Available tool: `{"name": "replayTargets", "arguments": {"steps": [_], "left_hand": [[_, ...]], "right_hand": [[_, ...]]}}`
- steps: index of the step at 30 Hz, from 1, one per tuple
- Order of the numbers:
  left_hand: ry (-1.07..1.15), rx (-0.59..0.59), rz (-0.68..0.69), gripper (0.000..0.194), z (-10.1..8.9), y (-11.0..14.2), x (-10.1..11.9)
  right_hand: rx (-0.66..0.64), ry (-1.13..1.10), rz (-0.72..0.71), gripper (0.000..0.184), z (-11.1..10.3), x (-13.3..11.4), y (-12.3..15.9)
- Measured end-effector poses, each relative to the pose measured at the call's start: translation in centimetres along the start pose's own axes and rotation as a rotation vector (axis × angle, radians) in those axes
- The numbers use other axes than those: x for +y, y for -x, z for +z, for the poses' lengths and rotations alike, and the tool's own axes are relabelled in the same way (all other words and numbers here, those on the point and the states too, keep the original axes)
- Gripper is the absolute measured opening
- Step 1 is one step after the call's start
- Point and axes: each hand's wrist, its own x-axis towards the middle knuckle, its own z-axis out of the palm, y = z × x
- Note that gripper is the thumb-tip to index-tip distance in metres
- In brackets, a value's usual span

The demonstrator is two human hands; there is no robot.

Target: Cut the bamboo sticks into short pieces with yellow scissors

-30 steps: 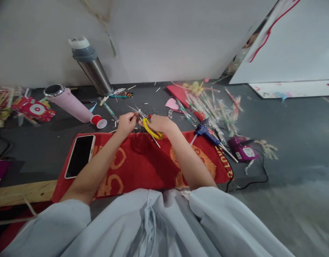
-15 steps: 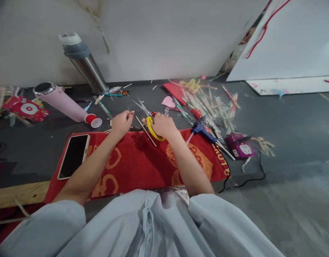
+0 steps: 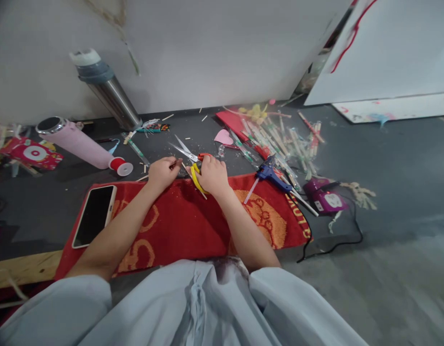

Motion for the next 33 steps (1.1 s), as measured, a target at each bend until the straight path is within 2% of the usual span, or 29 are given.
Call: {"name": "replayTargets", "arguments": {"steps": [15,25,33], "left_hand": [[0.001,-0.013,0.052,0.042,0.5,0.3,0.1],[-0.024,-0.019,0.023,0.042,0.3,0.4,0.3],[0.053,-0.008,0.012,0.043,0.4,0.2,0.3]], "right_hand": [[0.090,-0.058,-0.036,0.064,1.8,0.8,0.0],[0.109,-0.047,-0.026,0.065,1.7,0.9,0.1],[0.111,-0.076,-0.026,0.066,1.7,1.0,0.2]]}}
